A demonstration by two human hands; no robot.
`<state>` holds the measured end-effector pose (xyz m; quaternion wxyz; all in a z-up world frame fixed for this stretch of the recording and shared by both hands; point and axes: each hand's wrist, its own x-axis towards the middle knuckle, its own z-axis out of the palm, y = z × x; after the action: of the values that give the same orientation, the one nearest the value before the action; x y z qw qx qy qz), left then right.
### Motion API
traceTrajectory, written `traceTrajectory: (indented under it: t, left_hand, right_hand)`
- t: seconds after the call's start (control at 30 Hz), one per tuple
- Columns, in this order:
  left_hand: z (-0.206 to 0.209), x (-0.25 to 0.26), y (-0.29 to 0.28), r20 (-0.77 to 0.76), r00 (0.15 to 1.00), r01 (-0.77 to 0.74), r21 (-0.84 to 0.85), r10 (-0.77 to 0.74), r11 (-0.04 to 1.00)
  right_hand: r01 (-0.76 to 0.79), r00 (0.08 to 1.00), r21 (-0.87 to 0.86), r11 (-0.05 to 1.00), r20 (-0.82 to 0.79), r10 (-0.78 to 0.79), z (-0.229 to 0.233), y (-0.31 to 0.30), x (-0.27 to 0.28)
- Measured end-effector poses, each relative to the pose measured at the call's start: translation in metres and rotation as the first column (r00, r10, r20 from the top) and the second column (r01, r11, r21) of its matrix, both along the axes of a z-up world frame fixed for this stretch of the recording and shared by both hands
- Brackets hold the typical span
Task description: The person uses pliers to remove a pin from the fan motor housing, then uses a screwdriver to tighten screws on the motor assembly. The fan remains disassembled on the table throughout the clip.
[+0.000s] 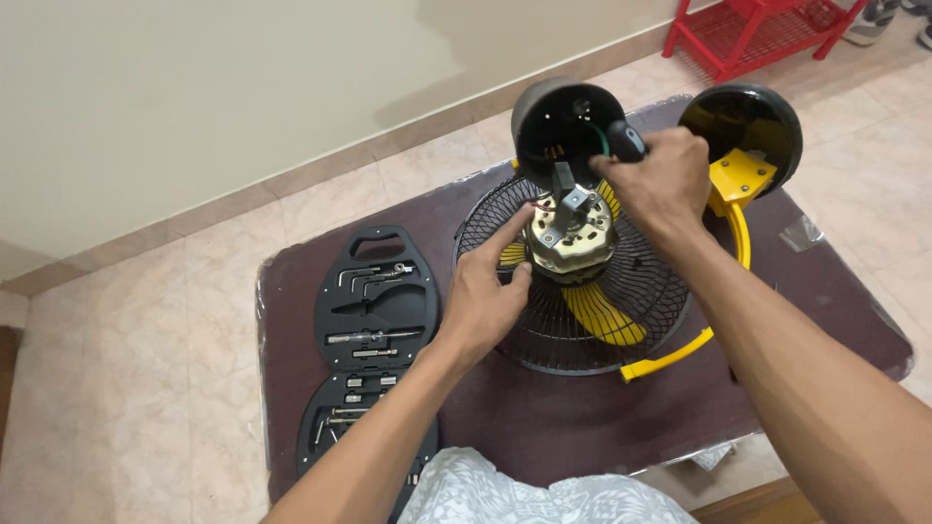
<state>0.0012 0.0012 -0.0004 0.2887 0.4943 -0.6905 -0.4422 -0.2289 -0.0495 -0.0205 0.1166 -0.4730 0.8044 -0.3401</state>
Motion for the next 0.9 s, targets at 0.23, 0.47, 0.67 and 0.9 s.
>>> traceTrajectory:
  t: [0.23,0.47,0.67,0.9]
  left_hand:
    - [-0.016,0.003,-0.001,-0.057,0.998,0.002,-0.148,-0.010,0.989]
    - [-0.026,-0.018,-0.008,-0.092,0.996,-0.011,-0.227,-0.010,0.974]
    - [-0.022,-0.030,-0.018,-0.214,0.977,-0.025,-0.176,-0.013,0.984]
    - [-0.014,-0.030,-0.029,0.001,1.000,0.000,-0.163,0.000,0.987]
  right_hand:
    - [-0.044,0.933,0.072,0.996,0.360,0.015,0.010,0.049,-0.018]
    - [0.039,0.979,0.257,0.966,0.184,-0.088,0.040,0.092,-0.012]
    - [0.040,0.928,0.083,0.996,0.367,-0.068,0.051,0.106,-0.002]
    - [0.078,0.801,0.039,0.996,0.592,-0.086,0.033,0.098,-0.001]
